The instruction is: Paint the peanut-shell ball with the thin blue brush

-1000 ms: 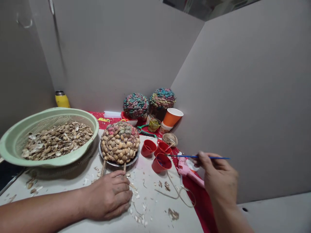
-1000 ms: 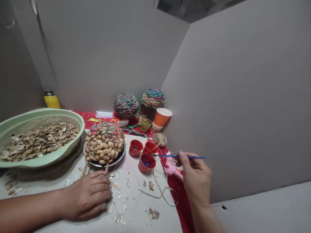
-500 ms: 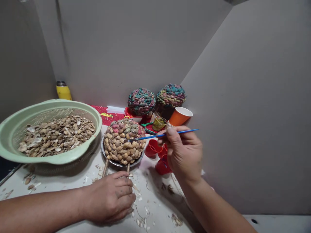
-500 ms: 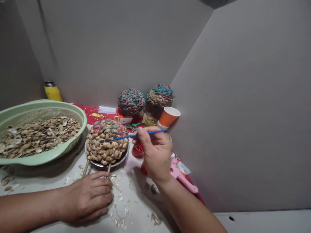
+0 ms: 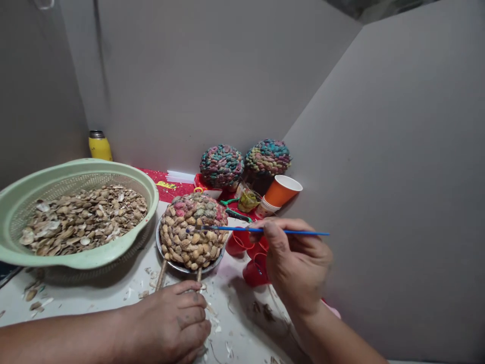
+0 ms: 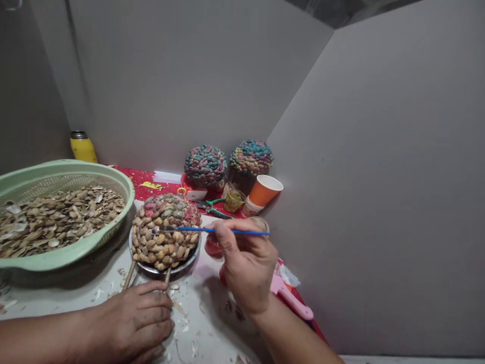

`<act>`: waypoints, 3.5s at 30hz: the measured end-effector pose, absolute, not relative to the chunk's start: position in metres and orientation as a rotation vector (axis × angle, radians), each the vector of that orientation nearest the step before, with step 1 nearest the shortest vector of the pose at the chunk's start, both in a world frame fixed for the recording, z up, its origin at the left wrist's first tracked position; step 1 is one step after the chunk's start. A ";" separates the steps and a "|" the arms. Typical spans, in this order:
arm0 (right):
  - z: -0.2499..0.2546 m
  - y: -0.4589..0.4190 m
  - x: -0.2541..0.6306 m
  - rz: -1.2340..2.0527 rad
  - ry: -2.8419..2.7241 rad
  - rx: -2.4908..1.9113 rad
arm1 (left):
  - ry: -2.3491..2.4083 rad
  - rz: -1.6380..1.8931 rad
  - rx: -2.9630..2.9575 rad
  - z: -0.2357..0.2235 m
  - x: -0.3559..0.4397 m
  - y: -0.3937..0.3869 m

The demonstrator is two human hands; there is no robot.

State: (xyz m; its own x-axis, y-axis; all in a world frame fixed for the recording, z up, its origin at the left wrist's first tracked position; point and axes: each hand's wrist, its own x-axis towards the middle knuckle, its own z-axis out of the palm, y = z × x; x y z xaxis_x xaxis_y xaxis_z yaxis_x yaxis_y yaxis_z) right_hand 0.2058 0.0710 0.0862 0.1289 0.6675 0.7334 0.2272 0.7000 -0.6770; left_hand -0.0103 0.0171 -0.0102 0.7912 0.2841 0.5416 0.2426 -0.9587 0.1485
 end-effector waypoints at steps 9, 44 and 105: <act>0.088 0.063 0.202 0.084 -2.018 -0.387 | 0.458 1.096 2.952 -0.014 -0.007 0.018; 0.076 0.050 0.226 0.261 -1.715 -0.567 | 0.419 1.031 2.955 -0.005 -0.011 0.016; 0.044 0.088 0.350 0.551 -0.828 -1.114 | 0.389 0.988 2.874 -0.012 -0.015 0.022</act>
